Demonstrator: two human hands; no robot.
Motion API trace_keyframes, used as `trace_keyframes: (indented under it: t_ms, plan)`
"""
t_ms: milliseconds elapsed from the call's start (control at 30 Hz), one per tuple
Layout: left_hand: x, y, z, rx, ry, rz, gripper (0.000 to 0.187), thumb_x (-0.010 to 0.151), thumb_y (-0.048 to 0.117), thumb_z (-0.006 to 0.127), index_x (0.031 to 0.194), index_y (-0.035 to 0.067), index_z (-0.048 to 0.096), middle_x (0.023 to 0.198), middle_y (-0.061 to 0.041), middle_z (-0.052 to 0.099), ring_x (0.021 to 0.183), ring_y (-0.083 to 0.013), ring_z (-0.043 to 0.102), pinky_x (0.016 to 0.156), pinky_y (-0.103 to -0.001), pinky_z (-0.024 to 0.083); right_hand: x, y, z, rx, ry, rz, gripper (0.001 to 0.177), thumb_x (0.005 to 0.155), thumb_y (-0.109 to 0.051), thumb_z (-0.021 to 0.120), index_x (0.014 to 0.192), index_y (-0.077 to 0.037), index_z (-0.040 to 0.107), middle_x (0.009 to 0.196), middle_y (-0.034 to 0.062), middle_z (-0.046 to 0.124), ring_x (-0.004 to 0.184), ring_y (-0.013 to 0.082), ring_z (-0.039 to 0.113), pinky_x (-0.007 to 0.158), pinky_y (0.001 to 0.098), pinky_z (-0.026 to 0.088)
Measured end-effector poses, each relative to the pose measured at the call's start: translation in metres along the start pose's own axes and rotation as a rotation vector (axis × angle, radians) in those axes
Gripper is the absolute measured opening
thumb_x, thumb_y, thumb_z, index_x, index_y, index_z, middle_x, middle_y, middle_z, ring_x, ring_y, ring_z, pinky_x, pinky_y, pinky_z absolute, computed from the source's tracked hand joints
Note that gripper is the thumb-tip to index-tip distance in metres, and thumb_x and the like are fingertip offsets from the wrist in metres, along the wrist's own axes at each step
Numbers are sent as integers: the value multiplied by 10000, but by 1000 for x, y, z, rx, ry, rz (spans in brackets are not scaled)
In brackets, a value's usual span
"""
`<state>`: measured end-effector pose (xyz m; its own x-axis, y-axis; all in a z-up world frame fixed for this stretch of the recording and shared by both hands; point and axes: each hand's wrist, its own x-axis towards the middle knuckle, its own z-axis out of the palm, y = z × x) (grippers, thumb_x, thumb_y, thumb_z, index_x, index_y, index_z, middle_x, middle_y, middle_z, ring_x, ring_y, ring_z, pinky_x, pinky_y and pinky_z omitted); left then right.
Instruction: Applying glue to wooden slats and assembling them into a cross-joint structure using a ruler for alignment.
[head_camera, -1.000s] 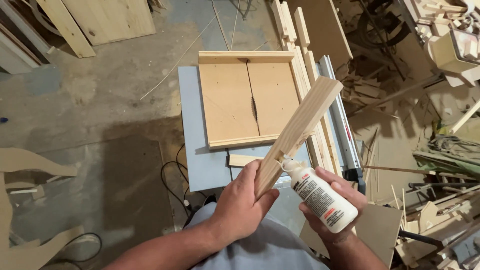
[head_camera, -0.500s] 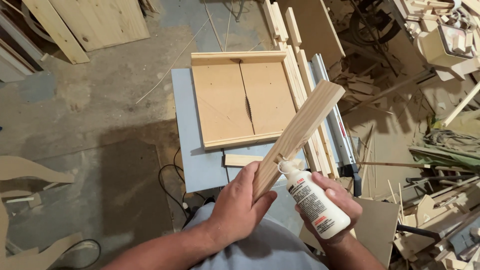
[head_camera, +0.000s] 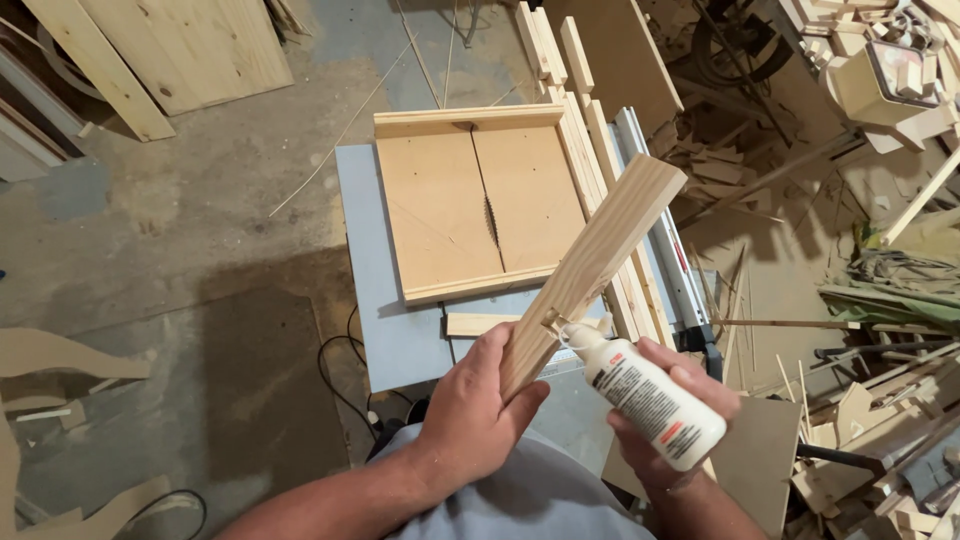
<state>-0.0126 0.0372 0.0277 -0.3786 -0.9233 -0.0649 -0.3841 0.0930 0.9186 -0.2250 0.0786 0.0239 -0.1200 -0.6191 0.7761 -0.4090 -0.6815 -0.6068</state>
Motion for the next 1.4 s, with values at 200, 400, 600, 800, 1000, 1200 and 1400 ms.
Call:
trace_keyframes:
  t_ms: [200,400,600,800,1000,1200,1400]
  plan:
    - [2,2,-4,-11,8,45,636,916,419,644,1434,123,424,1316,-83,620,1102,-331,638,857,-478,505,-3,0,7,30,-26,-105,702,822,-170,842,1415,-187,468,1355,226,602,1045,246,706,805,294,653]
    - [1,5,-5,34,32,79,615,921,361,678,1419,107,420,1235,-96,641,984,-316,652,747,-510,548,-11,6,-4,-63,-76,-84,694,802,-204,868,1366,-174,464,1344,220,622,1200,267,672,980,362,624]
    - [0,-2,-1,85,71,116,626,914,393,681,1419,119,433,1202,-83,627,1029,-334,632,770,-507,524,1,-2,-1,-18,22,30,567,890,-253,751,1333,-107,428,1280,245,626,1202,285,666,1049,324,572]
    - [2,-10,-1,196,193,252,638,913,356,735,1408,80,443,1192,-117,637,983,-332,641,673,-504,572,20,-8,6,-133,161,174,304,987,-315,577,1155,-64,547,1072,102,693,888,170,724,725,229,586]
    - [5,-22,1,311,331,413,664,882,302,792,1412,73,464,1187,-132,654,1020,-346,647,755,-470,568,1,10,-6,720,185,545,570,900,-223,858,1328,-35,530,1304,257,657,1149,365,668,744,426,651]
    - [7,-24,-1,333,353,447,660,899,314,797,1410,64,463,1191,-141,664,1028,-339,654,756,-471,586,1,3,0,370,196,408,615,869,-405,845,1287,-84,526,1259,171,686,1234,269,679,1036,391,572]
    - [6,-22,-1,333,350,449,652,892,313,807,1391,59,471,1206,-136,672,1047,-334,655,795,-464,593,5,4,-2,426,194,353,551,846,-265,830,1262,-54,535,1234,205,690,1166,304,707,952,393,606]
